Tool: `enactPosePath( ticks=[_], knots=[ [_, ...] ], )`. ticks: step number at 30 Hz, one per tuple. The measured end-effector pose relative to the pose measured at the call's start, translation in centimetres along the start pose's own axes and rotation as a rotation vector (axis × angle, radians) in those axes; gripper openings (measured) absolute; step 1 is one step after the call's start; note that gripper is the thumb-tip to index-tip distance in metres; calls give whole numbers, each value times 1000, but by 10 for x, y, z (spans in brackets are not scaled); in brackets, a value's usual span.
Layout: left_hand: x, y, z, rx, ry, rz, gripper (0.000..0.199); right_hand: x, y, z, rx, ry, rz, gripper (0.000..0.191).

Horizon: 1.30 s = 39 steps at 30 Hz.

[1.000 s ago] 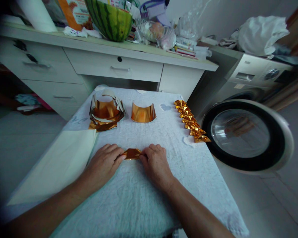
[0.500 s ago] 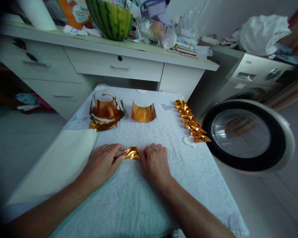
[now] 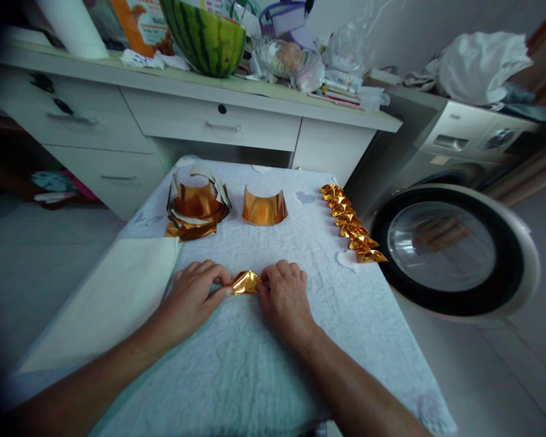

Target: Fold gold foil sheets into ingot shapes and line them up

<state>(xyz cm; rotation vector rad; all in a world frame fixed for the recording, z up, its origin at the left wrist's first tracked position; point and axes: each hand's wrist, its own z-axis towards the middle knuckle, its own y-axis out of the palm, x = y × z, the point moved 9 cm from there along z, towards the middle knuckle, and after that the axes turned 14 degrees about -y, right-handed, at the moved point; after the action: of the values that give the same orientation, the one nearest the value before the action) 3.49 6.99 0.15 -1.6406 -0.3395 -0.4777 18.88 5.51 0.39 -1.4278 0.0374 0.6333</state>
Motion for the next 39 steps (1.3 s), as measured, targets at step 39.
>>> enactPosePath(
  ticks=[39],
  knots=[
    [10,4,-10,0,133,55,17,-10,-1,-1,6,-86,77,18]
  ],
)
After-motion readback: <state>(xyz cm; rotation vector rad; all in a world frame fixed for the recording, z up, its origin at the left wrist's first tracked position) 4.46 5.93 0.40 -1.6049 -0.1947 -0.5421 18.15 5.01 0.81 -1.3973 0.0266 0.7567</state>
